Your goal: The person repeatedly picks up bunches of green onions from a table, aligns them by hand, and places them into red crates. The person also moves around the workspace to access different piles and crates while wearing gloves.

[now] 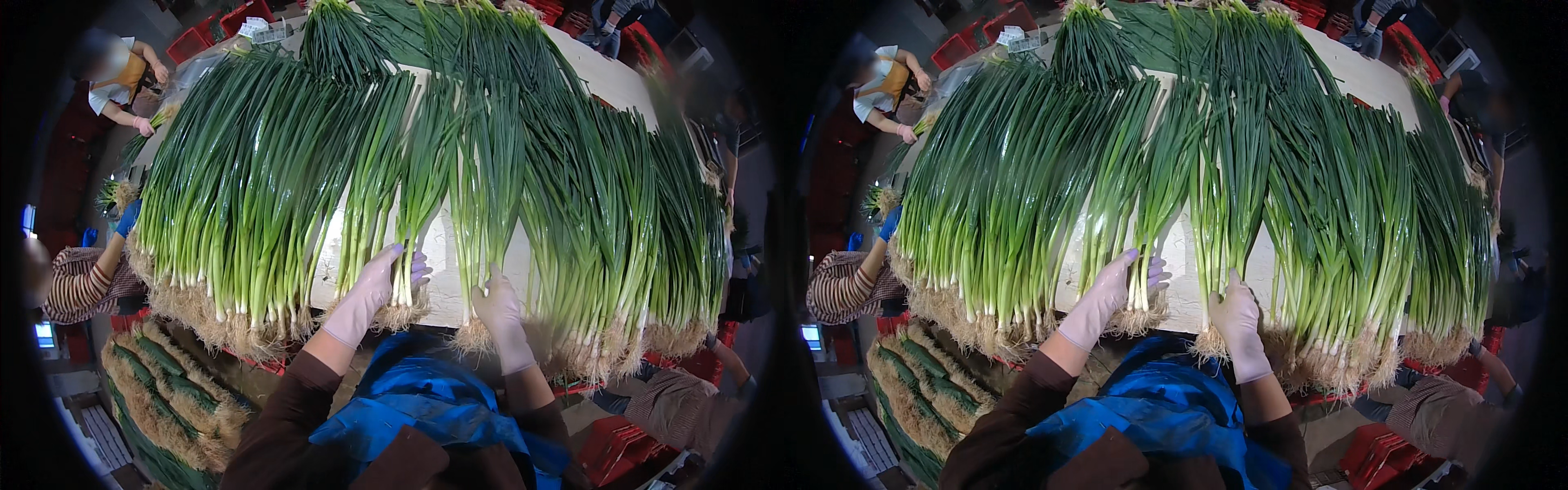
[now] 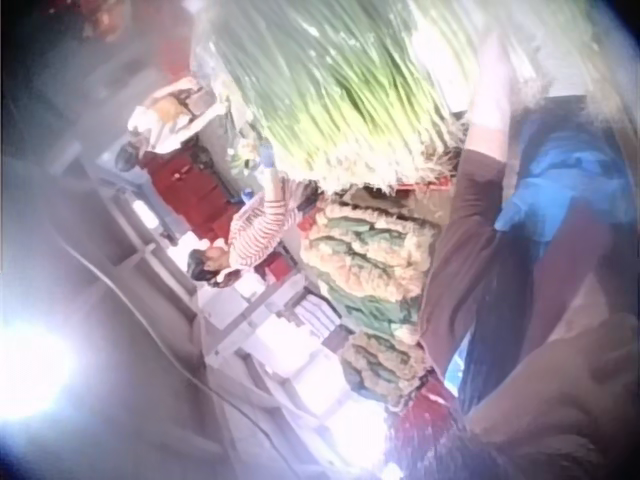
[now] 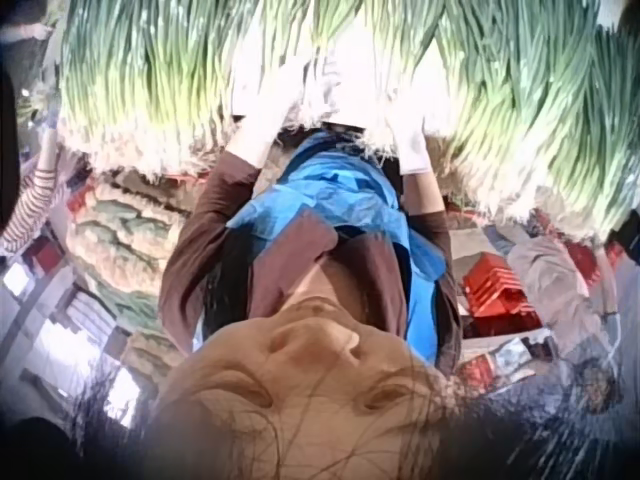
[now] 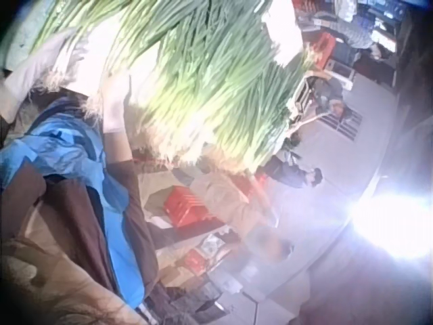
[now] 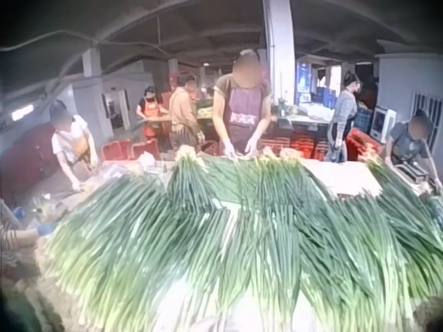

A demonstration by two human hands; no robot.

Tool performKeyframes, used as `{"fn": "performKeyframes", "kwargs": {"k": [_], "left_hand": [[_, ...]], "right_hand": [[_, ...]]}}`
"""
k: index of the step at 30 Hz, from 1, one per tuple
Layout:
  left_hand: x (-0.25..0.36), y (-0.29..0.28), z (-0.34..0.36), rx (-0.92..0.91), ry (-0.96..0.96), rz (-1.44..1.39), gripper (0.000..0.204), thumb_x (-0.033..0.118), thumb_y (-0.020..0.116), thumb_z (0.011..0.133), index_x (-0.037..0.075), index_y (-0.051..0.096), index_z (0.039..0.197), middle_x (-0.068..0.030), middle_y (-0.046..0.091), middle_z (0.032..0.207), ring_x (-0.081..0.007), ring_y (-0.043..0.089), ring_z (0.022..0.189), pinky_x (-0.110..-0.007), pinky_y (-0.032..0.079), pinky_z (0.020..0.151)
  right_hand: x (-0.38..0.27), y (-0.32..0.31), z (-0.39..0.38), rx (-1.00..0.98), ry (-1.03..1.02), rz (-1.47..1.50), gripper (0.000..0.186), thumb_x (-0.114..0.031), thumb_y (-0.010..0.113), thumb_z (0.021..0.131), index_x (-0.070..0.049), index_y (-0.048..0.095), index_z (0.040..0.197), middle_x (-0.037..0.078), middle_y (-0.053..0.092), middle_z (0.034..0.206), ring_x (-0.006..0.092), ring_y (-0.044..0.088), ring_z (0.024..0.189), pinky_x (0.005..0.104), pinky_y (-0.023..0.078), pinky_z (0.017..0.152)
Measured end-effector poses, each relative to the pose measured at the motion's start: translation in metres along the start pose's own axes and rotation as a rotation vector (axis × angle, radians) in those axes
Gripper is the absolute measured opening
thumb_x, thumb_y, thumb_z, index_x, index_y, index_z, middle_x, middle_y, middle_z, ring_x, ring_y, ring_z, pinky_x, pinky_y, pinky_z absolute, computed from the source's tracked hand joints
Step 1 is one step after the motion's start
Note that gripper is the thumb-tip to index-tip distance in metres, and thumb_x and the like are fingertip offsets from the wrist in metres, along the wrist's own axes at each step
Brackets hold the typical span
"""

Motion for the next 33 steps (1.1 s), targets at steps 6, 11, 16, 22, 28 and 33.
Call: {"fn": "performKeyframes", "kwargs": {"k": [6,11,16,22,28,33], "left_hand": [[0.027,0.002,-0.019,0.124,0.324,0.269,0.035,0.003,0.051,0.092,-0.007,0.042,0.124,-0.0237,0.061,0.11,-0.0331,0.064,0.096,-0.041,0.054,0.087],[0.034,0.005,-0.035,0.141,0.43,0.305,0.034,0.003,0.054,0.091,-0.002,0.043,0.122,-0.0225,0.062,0.11,-0.0289,0.065,0.095,-0.038,0.055,0.084],[0.055,-0.025,-0.043,0.576,0.516,0.859,0.054,0.003,0.057,0.088,-0.003,0.035,0.137,-0.0188,0.06,0.114,-0.0326,0.06,0.103,-0.036,0.048,0.092],[0.047,0.057,-0.069,0.515,1.02,1.718,0.065,0.016,0.061,0.084,-0.006,0.033,0.138,-0.0217,0.056,0.114,-0.0291,0.058,0.102,-0.035,0.046,0.09],[-0.049,0.022,0.031,0.291,0.312,1.065,0.052,0.014,0.065,0.085,-0.005,0.045,0.13,-0.0145,0.059,0.109,-0.0221,0.059,0.096,-0.034,0.049,0.086],[-0.053,0.036,0.035,0.084,0.152,0.562,0.033,0.008,0.062,0.088,0.0,0.055,0.12,-0.0103,0.064,0.1,-0.0194,0.06,0.091,-0.032,0.052,0.081]], "right_hand": [[-0.026,-0.016,-0.018,0.218,-0.186,0.202,0.05,-0.021,0.064,0.081,0.003,0.051,0.123,0.023,0.064,0.102,0.0348,0.063,0.093,0.0405,0.051,0.081],[-0.031,-0.015,-0.014,0.138,-0.143,0.226,0.052,-0.017,0.067,0.079,0.005,0.05,0.124,0.022,0.062,0.107,0.0362,0.061,0.096,0.0417,0.049,0.084],[-0.021,-0.032,-0.018,0.375,-0.181,-0.002,0.067,-0.023,0.068,0.078,0.006,0.04,0.132,0.028,0.052,0.12,0.039,0.053,0.11,0.0432,0.044,0.093],[0.028,0.001,-0.002,0.042,0.136,0.017,0.083,-0.027,0.071,0.073,0.004,0.031,0.138,0.025,0.056,0.116,0.0383,0.055,0.107,0.0412,0.043,0.095],[0.018,0.027,0.009,-0.232,0.235,0.706,0.058,-0.009,0.067,0.073,0.003,0.047,0.126,0.017,0.065,0.097,0.0242,0.064,0.081,0.0316,0.051,0.073],[-0.007,0.034,-0.009,-0.435,0.275,1.339,0.043,0.007,0.061,0.077,0.003,0.053,0.119,0.012,0.065,0.096,0.0176,0.065,0.076,0.0283,0.054,0.067]]}}
Point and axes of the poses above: each hand's wrist, its own z-axis towards the middle knuckle, its own y-axis out of the palm, x = y × z, the point moved 9 cm from there along z, towards the middle knuckle
